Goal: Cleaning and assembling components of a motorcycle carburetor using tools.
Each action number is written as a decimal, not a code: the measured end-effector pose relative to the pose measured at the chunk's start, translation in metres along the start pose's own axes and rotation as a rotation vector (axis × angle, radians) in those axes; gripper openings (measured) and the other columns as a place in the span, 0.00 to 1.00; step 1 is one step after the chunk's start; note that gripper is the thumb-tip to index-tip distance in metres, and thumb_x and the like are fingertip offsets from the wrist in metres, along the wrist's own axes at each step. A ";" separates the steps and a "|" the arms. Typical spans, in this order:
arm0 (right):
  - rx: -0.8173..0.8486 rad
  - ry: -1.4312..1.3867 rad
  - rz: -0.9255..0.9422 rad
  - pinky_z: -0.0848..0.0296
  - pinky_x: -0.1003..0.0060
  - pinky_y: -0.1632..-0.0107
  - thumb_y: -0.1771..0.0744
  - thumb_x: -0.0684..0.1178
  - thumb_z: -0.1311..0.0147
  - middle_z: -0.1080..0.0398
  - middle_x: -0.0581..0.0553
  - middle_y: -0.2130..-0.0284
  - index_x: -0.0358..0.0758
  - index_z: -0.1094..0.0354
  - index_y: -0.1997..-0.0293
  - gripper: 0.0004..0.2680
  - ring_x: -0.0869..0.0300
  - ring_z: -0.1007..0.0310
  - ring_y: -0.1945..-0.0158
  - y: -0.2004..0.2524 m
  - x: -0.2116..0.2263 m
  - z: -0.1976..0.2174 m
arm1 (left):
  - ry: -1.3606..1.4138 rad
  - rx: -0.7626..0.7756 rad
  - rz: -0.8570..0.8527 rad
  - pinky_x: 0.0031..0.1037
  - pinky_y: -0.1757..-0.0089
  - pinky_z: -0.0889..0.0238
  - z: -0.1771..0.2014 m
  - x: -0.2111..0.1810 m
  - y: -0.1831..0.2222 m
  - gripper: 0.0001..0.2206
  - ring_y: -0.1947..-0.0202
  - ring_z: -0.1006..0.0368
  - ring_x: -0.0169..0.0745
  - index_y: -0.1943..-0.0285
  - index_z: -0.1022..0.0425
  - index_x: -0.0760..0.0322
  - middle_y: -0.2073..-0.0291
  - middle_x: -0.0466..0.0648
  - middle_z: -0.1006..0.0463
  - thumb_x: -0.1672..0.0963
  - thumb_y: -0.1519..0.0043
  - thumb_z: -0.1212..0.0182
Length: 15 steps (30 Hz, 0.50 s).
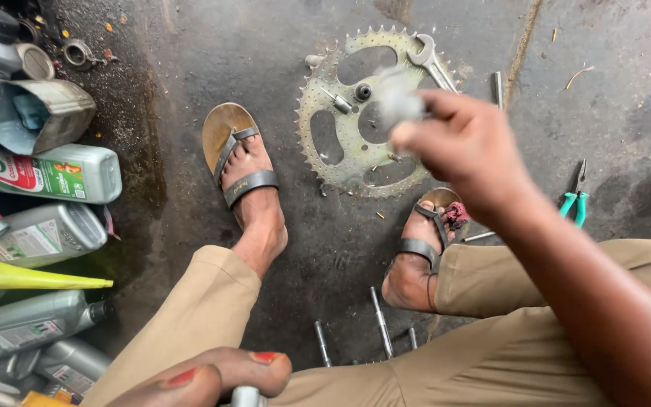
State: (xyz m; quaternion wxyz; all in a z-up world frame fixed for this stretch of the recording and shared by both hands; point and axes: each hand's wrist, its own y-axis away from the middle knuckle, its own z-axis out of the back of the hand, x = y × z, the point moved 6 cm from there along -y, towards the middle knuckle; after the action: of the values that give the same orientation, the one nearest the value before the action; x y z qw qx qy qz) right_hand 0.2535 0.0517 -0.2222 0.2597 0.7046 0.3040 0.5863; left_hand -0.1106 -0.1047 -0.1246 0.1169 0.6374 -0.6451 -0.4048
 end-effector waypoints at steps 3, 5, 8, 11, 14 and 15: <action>-0.027 0.732 0.268 0.39 0.67 0.76 0.36 0.56 0.36 0.31 0.49 0.77 0.35 0.28 0.41 0.20 0.63 0.36 0.78 0.012 0.009 -0.037 | -0.159 -0.090 0.019 0.20 0.52 0.40 0.002 -0.013 -0.006 0.24 0.54 0.31 0.33 0.42 0.20 0.71 0.50 0.50 0.25 0.53 0.31 0.62; -0.004 1.204 0.479 0.32 0.62 0.76 0.37 0.57 0.35 0.30 0.44 0.81 0.35 0.32 0.41 0.22 0.57 0.29 0.80 0.023 0.008 -0.061 | -0.326 -0.181 0.033 0.19 0.55 0.39 0.008 -0.016 -0.002 0.21 0.56 0.33 0.31 0.43 0.20 0.65 0.52 0.47 0.28 0.52 0.30 0.60; 0.098 1.509 0.422 0.31 0.57 0.81 0.36 0.59 0.37 0.28 0.44 0.80 0.35 0.35 0.40 0.23 0.54 0.28 0.81 0.024 -0.019 -0.068 | -0.260 -0.094 0.012 0.20 0.51 0.42 0.025 -0.015 -0.007 0.24 0.50 0.32 0.34 0.40 0.23 0.68 0.49 0.50 0.24 0.50 0.29 0.62; 0.075 1.487 0.564 0.27 0.56 0.74 0.36 0.58 0.37 0.28 0.44 0.79 0.33 0.34 0.42 0.21 0.51 0.26 0.75 0.025 -0.029 -0.065 | -0.245 -0.072 0.008 0.21 0.51 0.42 0.048 -0.032 0.001 0.24 0.50 0.32 0.35 0.40 0.23 0.68 0.48 0.51 0.25 0.50 0.29 0.62; 0.072 1.518 0.593 0.27 0.57 0.74 0.36 0.57 0.38 0.29 0.44 0.80 0.31 0.34 0.42 0.22 0.52 0.26 0.76 0.022 -0.031 -0.065 | -0.229 -0.059 0.004 0.22 0.50 0.42 0.078 -0.040 0.014 0.24 0.49 0.32 0.36 0.40 0.24 0.68 0.48 0.51 0.25 0.50 0.29 0.62; 0.084 1.525 0.565 0.27 0.58 0.74 0.35 0.57 0.38 0.30 0.44 0.81 0.30 0.35 0.41 0.22 0.53 0.26 0.76 0.020 -0.032 -0.064 | -0.224 -0.056 0.003 0.22 0.50 0.42 0.089 -0.043 0.019 0.24 0.49 0.32 0.36 0.40 0.24 0.68 0.48 0.52 0.25 0.50 0.29 0.62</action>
State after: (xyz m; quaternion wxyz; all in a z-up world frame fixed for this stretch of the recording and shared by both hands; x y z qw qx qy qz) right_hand 0.1887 0.0153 -0.2175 -0.2031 0.1706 0.2297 0.9364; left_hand -0.1771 -0.0349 -0.1533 0.0625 0.5837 -0.6436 -0.4910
